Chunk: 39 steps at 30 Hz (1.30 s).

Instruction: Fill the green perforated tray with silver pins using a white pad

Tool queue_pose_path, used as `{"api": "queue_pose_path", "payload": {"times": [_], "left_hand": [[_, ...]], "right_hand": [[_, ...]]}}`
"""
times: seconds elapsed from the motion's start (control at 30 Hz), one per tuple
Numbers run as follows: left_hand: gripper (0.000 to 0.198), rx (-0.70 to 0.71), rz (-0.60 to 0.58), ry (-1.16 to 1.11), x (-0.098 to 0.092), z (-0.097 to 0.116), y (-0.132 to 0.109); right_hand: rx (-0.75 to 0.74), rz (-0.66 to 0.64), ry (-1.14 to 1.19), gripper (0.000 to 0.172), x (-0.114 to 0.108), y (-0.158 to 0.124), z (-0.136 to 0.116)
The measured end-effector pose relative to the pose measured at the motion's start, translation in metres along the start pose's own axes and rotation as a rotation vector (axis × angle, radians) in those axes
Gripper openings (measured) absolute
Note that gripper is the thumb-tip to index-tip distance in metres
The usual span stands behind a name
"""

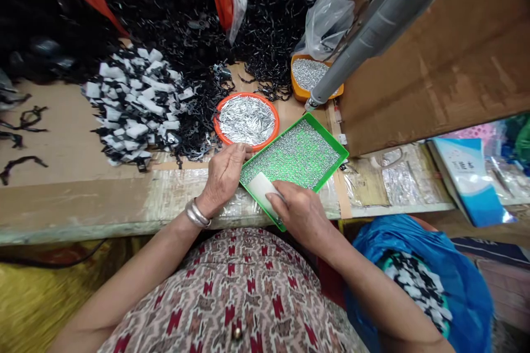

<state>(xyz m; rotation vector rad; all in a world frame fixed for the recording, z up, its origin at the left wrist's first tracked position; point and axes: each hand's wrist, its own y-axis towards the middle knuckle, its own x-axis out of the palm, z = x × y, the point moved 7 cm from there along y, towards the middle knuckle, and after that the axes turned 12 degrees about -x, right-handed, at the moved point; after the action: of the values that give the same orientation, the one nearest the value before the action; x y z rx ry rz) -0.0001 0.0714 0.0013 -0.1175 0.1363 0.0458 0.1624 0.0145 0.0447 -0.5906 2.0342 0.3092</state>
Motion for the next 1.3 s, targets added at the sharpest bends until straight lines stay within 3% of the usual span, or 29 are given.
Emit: {"api": "queue_pose_path", "payload": {"times": [0.13, 0.27, 0.33, 0.47, 0.67, 0.77, 0.9, 1.03, 1.2, 1.3], "left_hand": [[0.044, -0.003, -0.014, -0.014, 0.001, 0.000, 0.000], [0.044, -0.009, -0.012, -0.032, 0.000, 0.000, -0.001], [0.044, -0.012, -0.011, -0.033, 0.000, 0.001, -0.001], [0.043, -0.009, -0.013, -0.029, 0.000, 0.002, -0.001], [0.042, -0.011, -0.010, -0.023, 0.001, 0.003, -0.001], [0.042, -0.016, -0.015, -0.029, 0.001, 0.002, -0.001], [0.043, -0.023, -0.006, -0.017, 0.001, 0.003, -0.002], [0.043, -0.016, -0.008, -0.016, 0.000, 0.004, -0.002], [0.042, -0.012, -0.024, -0.019, 0.001, 0.002, -0.001], [0.042, -0.015, -0.033, -0.023, 0.001, 0.000, -0.001]], "right_hand": [[0.140, 0.043, -0.259, 0.019, -0.030, 0.004, 0.041], [0.267, 0.236, -0.571, 0.020, -0.077, 0.008, 0.078], [0.304, 0.292, -0.676, 0.022, -0.088, 0.006, 0.090], [0.206, 0.238, -0.647, 0.023, -0.076, -0.001, 0.087], [-0.053, 0.199, -0.277, 0.027, -0.042, -0.017, 0.029], [-0.052, 0.193, -0.107, 0.027, -0.033, -0.020, 0.008], [-0.069, 0.060, -0.052, 0.029, -0.015, -0.020, -0.006], [-0.090, 0.087, -0.268, 0.029, -0.022, -0.014, 0.012], [0.103, 0.225, -0.496, 0.022, -0.066, 0.008, 0.070], [0.161, 0.312, -0.563, 0.021, -0.084, 0.023, 0.089]]}}
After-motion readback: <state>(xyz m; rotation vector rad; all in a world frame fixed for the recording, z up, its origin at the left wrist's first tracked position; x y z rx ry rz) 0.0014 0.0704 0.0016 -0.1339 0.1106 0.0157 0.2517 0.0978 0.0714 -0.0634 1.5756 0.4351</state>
